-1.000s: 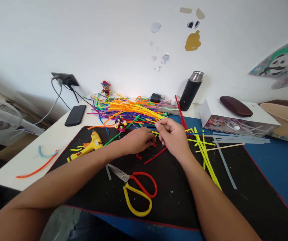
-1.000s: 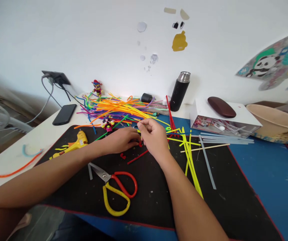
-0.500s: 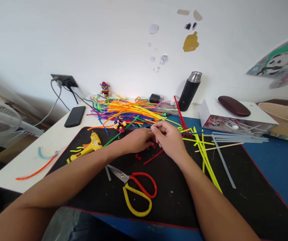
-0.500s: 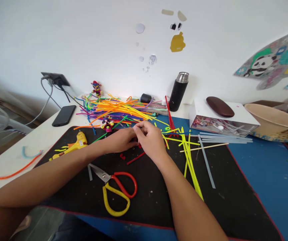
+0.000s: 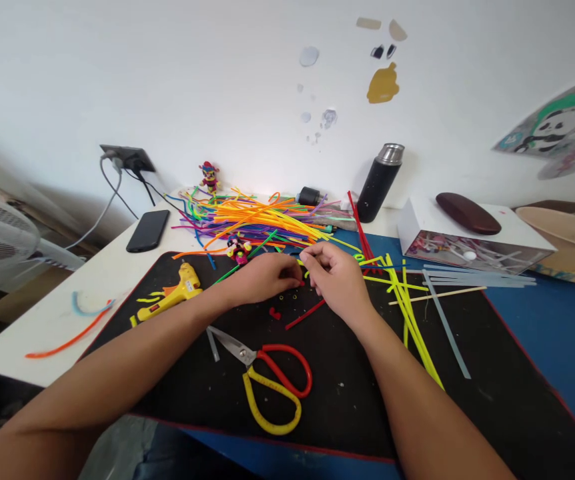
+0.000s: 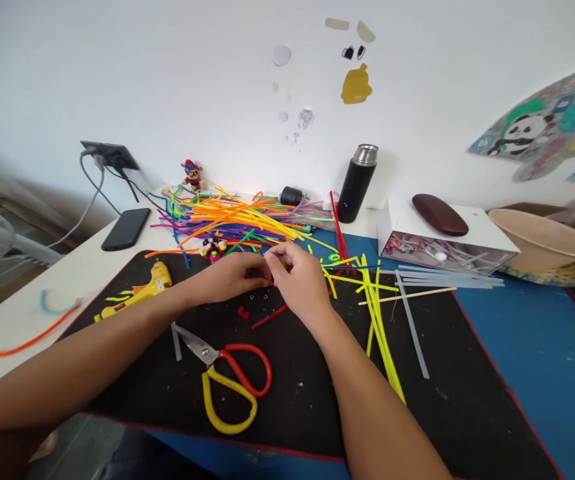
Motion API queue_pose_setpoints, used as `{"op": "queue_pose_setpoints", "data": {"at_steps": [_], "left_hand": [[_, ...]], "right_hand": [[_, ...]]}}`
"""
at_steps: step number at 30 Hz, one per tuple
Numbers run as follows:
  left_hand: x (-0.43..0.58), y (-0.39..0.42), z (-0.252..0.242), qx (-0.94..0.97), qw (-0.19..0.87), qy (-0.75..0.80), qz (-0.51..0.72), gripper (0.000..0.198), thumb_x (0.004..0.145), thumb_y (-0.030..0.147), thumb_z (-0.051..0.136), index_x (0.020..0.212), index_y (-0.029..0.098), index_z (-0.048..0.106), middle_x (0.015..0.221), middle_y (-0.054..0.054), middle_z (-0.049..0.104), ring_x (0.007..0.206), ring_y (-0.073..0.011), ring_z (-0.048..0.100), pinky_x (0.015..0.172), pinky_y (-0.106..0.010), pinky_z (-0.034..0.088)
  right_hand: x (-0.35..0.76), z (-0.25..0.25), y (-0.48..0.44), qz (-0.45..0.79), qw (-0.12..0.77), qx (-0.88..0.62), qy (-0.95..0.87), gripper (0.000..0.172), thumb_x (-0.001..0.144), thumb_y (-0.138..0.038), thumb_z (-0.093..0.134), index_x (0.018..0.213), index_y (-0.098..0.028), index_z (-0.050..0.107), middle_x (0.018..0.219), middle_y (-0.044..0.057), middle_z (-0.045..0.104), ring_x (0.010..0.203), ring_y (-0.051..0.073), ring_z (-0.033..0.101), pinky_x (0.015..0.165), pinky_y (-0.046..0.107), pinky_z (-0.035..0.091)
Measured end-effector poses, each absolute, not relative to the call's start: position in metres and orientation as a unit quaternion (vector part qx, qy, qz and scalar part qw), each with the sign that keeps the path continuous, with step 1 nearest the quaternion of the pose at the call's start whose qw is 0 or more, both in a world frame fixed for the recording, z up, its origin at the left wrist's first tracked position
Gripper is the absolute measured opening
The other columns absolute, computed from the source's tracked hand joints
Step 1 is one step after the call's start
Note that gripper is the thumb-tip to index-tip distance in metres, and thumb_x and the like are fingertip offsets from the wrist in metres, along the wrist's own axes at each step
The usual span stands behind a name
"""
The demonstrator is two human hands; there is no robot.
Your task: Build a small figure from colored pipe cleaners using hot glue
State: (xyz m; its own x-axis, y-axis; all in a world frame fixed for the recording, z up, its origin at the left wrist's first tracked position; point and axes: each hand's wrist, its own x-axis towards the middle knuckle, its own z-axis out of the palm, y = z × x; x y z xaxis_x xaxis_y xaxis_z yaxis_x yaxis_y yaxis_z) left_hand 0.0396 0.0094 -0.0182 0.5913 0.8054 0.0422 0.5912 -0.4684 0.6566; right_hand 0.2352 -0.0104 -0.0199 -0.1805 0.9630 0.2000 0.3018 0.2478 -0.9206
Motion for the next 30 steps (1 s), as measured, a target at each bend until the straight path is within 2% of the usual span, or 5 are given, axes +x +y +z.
{"op": "queue_pose_setpoints", "data": {"at_steps": [4,8,13,24,30], "left_hand": [[0.016,0.002,-0.006,0.730,0.423,0.464,0.269,0.028,0.089,0.045,0.071,0.092,0.017,0.074,0.087,-0.003,0.077,0.079,-0.0190,0.069,0.078,-0.031,0.053],[0.004,-0.006,-0.005,0.652,0.473,0.476,0.352,0.038,0.080,0.053,0.080,0.089,0.017,0.074,0.093,-0.005,0.077,0.086,-0.0202,0.069,0.084,-0.034,0.055],[0.002,-0.007,-0.017,0.614,0.474,0.485,0.405,0.040,0.077,0.054,0.083,0.088,0.017,0.074,0.086,-0.003,0.074,0.081,-0.0181,0.067,0.082,-0.032,0.053],[0.008,-0.012,-0.023,0.658,0.461,0.480,0.353,0.032,0.085,0.048,0.075,0.091,0.016,0.075,0.087,-0.003,0.076,0.081,-0.0184,0.066,0.079,-0.031,0.051],[0.009,-0.014,-0.021,0.648,0.490,0.460,0.360,0.034,0.084,0.048,0.077,0.098,0.017,0.074,0.092,-0.004,0.077,0.083,-0.0190,0.068,0.080,-0.032,0.053]], "right_hand": [[0.235,-0.022,-0.010,0.392,0.433,-0.475,-0.658,0.023,0.099,-0.045,0.062,0.095,-0.023,0.069,0.057,-0.005,0.059,0.045,0.013,0.054,0.048,0.025,0.042],[0.232,-0.027,-0.010,0.391,0.402,-0.487,-0.670,0.025,0.099,-0.046,0.062,0.095,-0.023,0.069,0.055,-0.005,0.059,0.043,0.014,0.052,0.046,0.026,0.041],[0.227,-0.033,-0.011,0.401,0.366,-0.487,-0.684,0.024,0.098,-0.046,0.062,0.097,-0.023,0.069,0.057,-0.005,0.060,0.043,0.014,0.053,0.046,0.026,0.041],[0.217,-0.033,-0.018,0.404,0.342,-0.478,-0.701,0.018,0.097,-0.040,0.064,0.097,-0.022,0.069,0.057,-0.006,0.059,0.048,0.014,0.054,0.051,0.026,0.041],[0.215,-0.033,-0.021,0.419,0.350,-0.480,-0.687,0.020,0.098,-0.041,0.061,0.096,-0.023,0.068,0.055,-0.006,0.059,0.043,0.012,0.051,0.046,0.025,0.039]]}}
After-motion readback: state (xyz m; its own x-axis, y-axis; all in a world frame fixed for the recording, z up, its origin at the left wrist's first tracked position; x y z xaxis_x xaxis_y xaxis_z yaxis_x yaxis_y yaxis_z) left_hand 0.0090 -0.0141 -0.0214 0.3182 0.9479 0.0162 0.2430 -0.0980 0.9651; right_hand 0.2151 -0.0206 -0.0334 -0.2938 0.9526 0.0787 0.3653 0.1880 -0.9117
